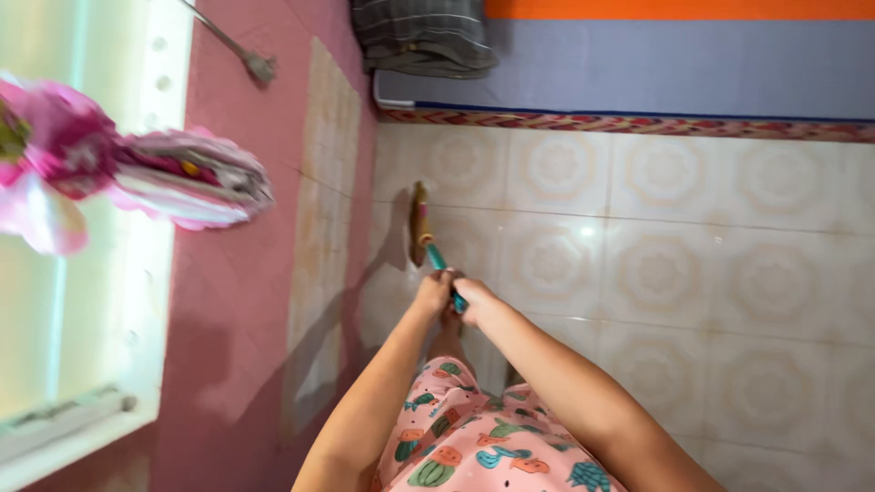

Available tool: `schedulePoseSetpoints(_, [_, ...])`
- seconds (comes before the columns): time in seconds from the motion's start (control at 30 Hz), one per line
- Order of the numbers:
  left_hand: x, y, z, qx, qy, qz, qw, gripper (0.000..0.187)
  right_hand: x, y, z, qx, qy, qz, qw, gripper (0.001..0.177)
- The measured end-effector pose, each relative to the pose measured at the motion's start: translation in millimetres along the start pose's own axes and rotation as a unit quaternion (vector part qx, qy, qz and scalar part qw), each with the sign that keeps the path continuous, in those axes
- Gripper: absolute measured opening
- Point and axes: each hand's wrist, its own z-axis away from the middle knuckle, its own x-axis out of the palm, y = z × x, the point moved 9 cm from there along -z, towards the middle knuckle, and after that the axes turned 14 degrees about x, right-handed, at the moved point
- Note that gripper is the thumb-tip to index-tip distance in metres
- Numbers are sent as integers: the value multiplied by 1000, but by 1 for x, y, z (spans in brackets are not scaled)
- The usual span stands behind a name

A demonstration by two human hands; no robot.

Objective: The person opens and closes multiple drawers and cabinet doors in a room. They systematically open each drawer and cabinet, then close them, moving between different storage units.

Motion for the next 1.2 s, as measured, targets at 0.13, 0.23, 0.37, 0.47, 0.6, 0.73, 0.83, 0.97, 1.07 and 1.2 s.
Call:
schedulePoseSetpoints(0.13, [-82,-4,-30,-33,41,12,999,43,81,-31,-55,32,-14,58,998,20])
schedulePoseSetpoints(0.23, [-94,-15,-51,-83,8,-18,996,43,80,-61,-76,31,-48,81,995,19])
schedulePoseSetpoints(0.37, [-85,-16,-75,-79,-23,14,996,44,16,-92,-52,-29,110,-24,993,16])
schedulePoseSetpoints(0.47, [-75,-3,-91,-49,-36,31,998,42,7,-95,-10,-101,203,11,974,7])
schedulePoseSetpoints(0.6, [-79,20,-120,-5,18,135,991,35,62,-97,7,-121,156,47,979,24])
schedulePoseSetpoints(0.73, [-125,55,-150,138,138,57,979,32,150,-160,-47,-71,36,37,996,21])
schedulePoseSetpoints(0.83, [-159,66,-170,172,203,178,947,34,204,-222,-99,-27,-69,-5,997,12])
schedulePoseSetpoints(0.97, [-166,78,-177,124,181,92,971,32,160,-290,-108,-28,-140,-176,974,10])
schedulePoseSetpoints(1.07, [-140,88,-178,112,131,104,980,32,43,-302,-68,-26,-181,-329,926,24])
schedulePoseSetpoints(1.2, [-75,91,-183,110,54,100,987,30,-112,-281,-1,-95,-126,-378,912,17])
